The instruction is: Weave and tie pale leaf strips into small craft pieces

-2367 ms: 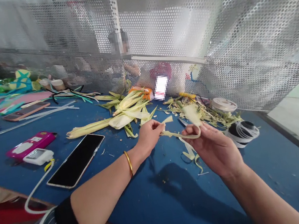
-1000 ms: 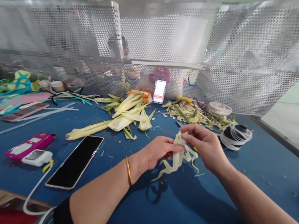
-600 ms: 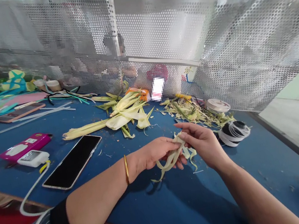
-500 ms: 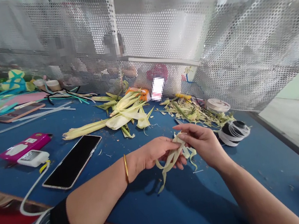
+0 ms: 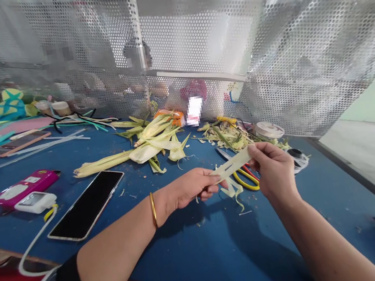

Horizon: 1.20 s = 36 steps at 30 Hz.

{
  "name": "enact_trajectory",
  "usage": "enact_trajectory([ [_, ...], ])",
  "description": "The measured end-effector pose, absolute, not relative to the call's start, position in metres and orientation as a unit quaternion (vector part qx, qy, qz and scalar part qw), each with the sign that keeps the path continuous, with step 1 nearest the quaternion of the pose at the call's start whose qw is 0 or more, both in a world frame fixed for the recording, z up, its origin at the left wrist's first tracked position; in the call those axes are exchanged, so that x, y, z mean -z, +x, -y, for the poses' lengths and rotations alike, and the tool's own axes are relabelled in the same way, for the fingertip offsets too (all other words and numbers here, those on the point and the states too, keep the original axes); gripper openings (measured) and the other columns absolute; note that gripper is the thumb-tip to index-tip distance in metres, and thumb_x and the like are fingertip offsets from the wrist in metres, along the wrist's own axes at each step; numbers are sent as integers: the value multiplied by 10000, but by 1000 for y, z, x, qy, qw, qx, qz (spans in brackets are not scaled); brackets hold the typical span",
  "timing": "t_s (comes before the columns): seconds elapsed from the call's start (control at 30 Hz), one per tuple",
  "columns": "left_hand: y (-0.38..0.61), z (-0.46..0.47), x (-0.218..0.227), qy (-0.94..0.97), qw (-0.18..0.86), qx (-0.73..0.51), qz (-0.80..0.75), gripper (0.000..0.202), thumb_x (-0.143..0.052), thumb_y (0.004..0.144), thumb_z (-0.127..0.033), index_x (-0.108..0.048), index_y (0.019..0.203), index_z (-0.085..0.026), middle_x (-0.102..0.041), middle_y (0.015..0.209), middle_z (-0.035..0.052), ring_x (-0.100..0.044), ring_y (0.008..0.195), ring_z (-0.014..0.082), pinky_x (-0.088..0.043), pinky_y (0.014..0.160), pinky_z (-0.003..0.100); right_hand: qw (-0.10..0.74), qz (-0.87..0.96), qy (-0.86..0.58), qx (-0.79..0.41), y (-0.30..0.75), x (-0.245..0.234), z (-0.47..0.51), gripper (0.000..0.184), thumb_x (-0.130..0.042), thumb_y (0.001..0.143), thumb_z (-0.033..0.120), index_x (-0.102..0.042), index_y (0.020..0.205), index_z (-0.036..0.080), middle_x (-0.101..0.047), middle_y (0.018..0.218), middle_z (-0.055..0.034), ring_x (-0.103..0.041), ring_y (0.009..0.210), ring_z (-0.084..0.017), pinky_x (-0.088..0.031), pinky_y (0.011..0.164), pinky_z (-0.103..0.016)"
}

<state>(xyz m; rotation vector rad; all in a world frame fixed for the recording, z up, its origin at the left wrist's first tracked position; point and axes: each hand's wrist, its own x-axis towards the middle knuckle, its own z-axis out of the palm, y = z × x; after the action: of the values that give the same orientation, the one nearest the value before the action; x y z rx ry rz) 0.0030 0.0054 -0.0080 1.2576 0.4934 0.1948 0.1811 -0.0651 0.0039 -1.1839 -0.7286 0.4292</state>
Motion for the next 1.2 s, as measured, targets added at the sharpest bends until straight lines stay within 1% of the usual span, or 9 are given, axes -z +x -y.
enact_trajectory([
  [0.17, 0, -19, 7, 523, 800, -134, -261, 188, -661, 825, -312, -640, 810, -126, -335, 536, -87, -214, 437, 41, -163, 450, 208, 751, 256, -537, -287, 201, -10, 63, 364, -896, 445, 322, -670, 681, 161, -606, 555, 30, -591, 495, -110, -457, 421, -197],
  [0.27, 1, -23, 8, 475, 792, -207, -322, 121, -597, 846, -249, -628, 811, -138, -378, 558, -71, -295, 442, 51, -232, 460, 195, 722, 277, -559, -299, 210, -8, 62, 359, -890, 455, 319, -672, 693, 162, -639, 587, 3, -670, 561, -167, -517, 448, -232],
  [0.4, 6, -21, 10, 473, 630, -401, -467, 109, -650, 774, -187, -642, 876, -152, -598, 794, 17, -536, 667, 109, -388, 589, 217, 737, 300, -574, -194, 210, -4, 60, 281, -835, 564, 345, -684, 720, 168, -664, 620, -7, -701, 621, -193, -568, 529, -283],
  [0.5, 9, -12, 9, 519, 469, -546, -462, 148, -706, 715, -166, -653, 852, -185, -642, 876, 21, -565, 810, 136, -424, 732, 235, 746, 306, -574, -145, 199, 1, 58, 237, -794, 646, 353, -696, 761, 170, -681, 648, -10, -713, 675, -193, -580, 605, -294],
  [0.6, 11, 5, 8, 586, 585, -437, -351, 207, -633, 834, -335, -680, 734, -160, -632, 695, 34, -557, 662, 135, -433, 676, 266, 726, 352, -577, -132, 184, 9, 59, 207, -747, 737, 370, -699, 806, 180, -702, 707, -25, -716, 714, -203, -583, 651, -321],
  [0.73, 17, 19, 11, 461, 821, -248, -228, 452, -605, 855, -563, -698, 901, -123, -698, 915, 115, -644, 827, 187, -490, 734, 304, 585, 566, -580, 17, 166, 17, 70, 144, -613, 889, 304, -730, 876, 222, -714, 849, -52, -694, 790, -192, -559, 699, -314],
  [0.93, 20, 10, 15, 297, 887, -291, -202, 187, -569, 938, -244, -688, 864, -121, -674, 824, 53, -606, 728, 94, -484, 725, 201, 341, 780, -466, 243, 159, 21, 79, 270, -521, 931, 127, -742, 1024, 251, -743, 921, -66, -693, 843, -184, -525, 743, -290],
  [1.07, 18, 9, 9, 295, 865, -338, -225, 251, -532, 943, -187, -656, 734, -121, -679, 783, 59, -615, 708, 90, -480, 722, 199, 361, 790, -438, 233, 157, 20, 78, 253, -524, 924, 111, -722, 1018, 239, -731, 920, -78, -687, 870, -203, -528, 765, -314],
  [1.2, 17, 11, 7, 352, 813, -412, -214, 209, -641, 882, -304, -640, 750, -143, -714, 909, 81, -655, 928, 158, -475, 871, 276, 454, 717, -518, 107, 154, 18, 77, 175, -534, 928, 208, -669, 1038, 225, -700, 933, -79, -660, 831, -201, -524, 749, -325],
])
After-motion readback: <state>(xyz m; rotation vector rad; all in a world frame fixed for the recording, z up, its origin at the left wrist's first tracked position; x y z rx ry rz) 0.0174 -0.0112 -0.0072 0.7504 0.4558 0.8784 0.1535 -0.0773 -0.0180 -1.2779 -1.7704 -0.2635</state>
